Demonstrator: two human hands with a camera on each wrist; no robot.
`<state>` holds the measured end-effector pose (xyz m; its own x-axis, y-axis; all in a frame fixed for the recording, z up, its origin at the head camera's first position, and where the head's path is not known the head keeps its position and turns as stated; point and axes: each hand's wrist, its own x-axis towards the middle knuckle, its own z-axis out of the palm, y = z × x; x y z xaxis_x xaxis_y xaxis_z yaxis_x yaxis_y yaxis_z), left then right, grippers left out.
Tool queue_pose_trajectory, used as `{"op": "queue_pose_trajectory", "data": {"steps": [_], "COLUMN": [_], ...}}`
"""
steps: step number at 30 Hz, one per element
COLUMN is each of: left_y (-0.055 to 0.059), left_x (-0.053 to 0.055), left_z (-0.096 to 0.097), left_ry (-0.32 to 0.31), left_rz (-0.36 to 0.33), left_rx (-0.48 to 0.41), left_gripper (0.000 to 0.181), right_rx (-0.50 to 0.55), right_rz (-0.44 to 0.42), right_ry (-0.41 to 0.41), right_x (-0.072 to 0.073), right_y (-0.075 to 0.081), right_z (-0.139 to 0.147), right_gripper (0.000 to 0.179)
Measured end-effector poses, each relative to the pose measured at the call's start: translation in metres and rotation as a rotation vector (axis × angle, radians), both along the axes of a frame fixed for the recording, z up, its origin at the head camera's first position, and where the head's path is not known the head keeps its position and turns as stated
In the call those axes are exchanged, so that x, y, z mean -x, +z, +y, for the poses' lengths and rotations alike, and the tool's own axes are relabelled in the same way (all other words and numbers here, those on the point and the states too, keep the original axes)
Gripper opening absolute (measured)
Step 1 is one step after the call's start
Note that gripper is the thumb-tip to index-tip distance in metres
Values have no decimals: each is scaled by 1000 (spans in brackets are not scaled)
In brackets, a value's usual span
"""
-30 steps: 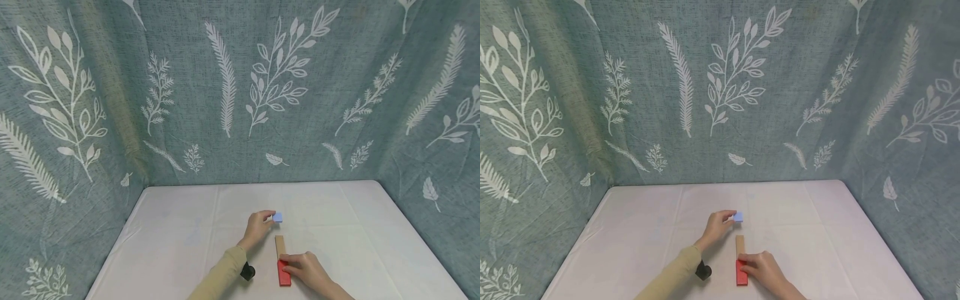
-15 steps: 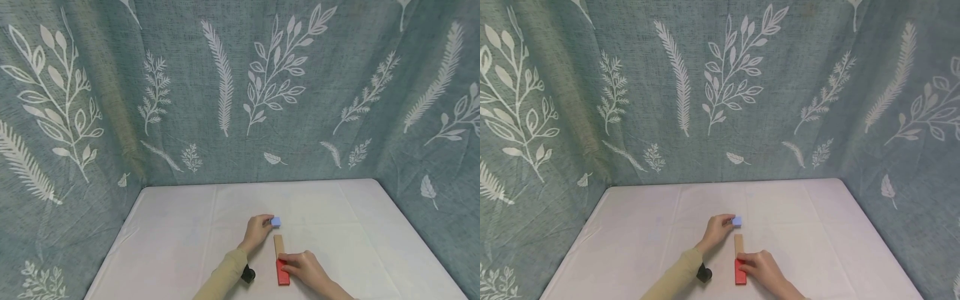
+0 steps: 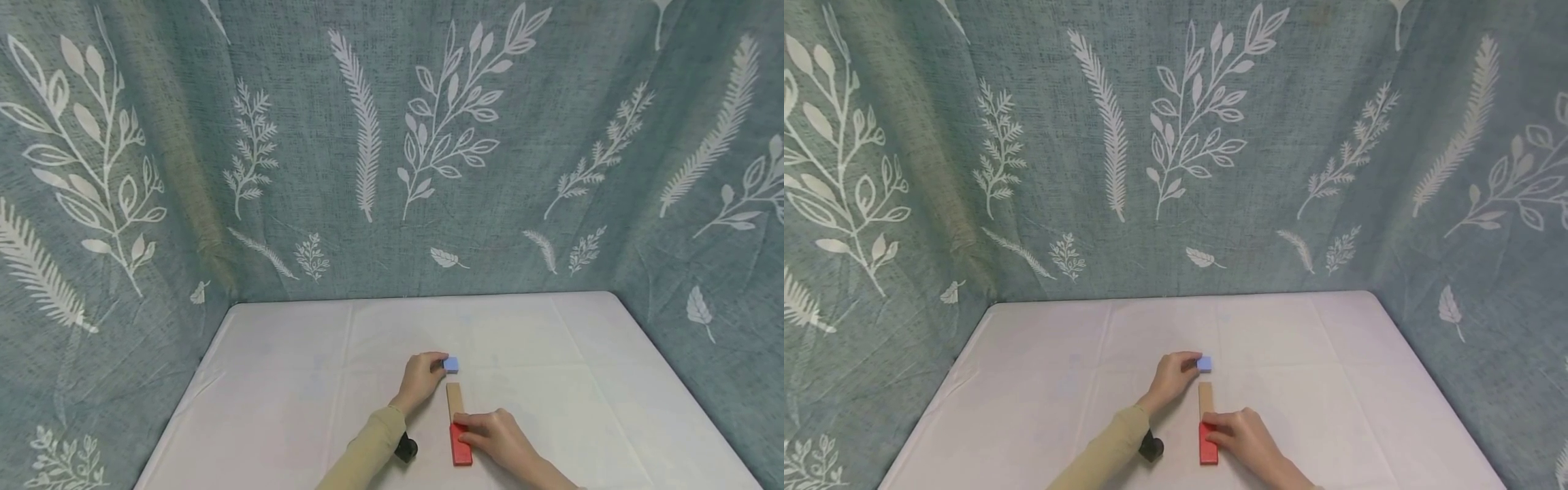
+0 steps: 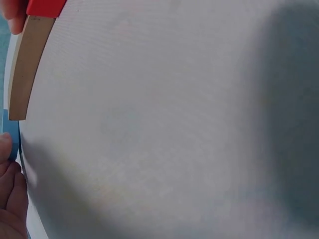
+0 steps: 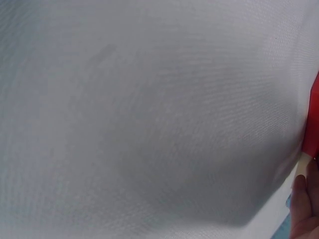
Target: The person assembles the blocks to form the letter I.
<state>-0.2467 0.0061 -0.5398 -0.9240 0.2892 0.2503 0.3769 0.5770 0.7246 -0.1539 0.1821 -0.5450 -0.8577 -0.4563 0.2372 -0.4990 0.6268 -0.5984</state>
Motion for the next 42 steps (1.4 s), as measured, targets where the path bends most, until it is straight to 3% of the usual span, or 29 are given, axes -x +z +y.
{"op": "queue_pose_trajectory", "data": {"steps": [26, 42], "left_y": [0, -3], "left_x": [-1, -2], "left_z": [-1, -2], "left_ry": [2, 5], "left_rz": [-50, -26], "left_rx": [-13, -27], "left_gripper": [26, 28], "right_rx": [-6, -29], "right_rz": [-10, -31], "right_ry": [-1, -11], "right_x": [0, 0], "right_y": [1, 1], "right_z": [-1, -1], "right_gripper": [28, 29]}}
